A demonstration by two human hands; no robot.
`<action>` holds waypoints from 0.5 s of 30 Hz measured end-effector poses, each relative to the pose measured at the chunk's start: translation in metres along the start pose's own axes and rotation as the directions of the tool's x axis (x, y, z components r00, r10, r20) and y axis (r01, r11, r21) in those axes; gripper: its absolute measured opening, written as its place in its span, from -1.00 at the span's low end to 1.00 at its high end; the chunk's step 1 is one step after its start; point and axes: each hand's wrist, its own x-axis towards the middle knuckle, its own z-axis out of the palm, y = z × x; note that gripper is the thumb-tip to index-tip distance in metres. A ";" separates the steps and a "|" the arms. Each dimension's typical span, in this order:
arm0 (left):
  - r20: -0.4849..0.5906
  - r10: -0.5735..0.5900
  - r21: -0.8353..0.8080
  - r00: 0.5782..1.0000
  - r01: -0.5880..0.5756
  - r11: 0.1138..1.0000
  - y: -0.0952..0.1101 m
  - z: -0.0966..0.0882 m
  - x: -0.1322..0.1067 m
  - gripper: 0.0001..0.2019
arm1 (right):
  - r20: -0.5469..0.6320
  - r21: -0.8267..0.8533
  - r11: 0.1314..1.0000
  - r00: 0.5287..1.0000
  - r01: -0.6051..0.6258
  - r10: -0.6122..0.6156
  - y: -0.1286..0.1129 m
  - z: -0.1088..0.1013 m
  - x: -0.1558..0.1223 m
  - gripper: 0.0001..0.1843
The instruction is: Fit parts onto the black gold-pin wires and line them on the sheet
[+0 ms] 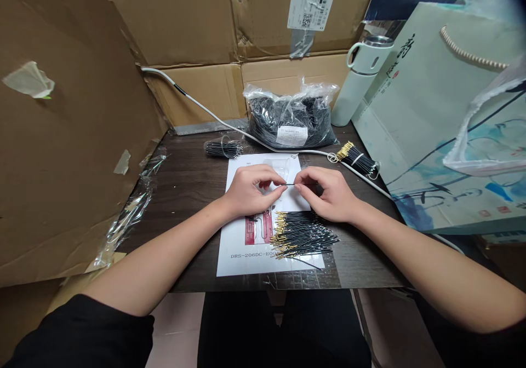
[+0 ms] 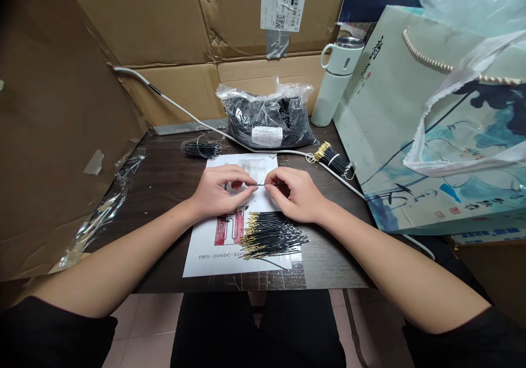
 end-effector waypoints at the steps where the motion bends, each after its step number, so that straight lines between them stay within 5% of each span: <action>1: -0.001 -0.001 -0.001 1.000 0.001 1.000 0.000 0.000 0.000 -0.95 | 0.005 0.001 1.000 1.000 -0.004 0.004 0.000 -0.001 0.000 -0.95; 8: -0.043 -0.051 0.008 0.998 0.051 0.999 -0.005 -0.003 0.001 -0.96 | 0.019 -0.009 0.999 0.999 -0.040 0.040 0.006 -0.009 0.003 -0.95; 15: -0.123 -0.088 0.106 0.988 0.102 0.989 -0.010 -0.017 0.005 -0.84 | -0.120 -0.054 0.996 0.991 -0.072 0.066 0.007 -0.019 0.008 -0.96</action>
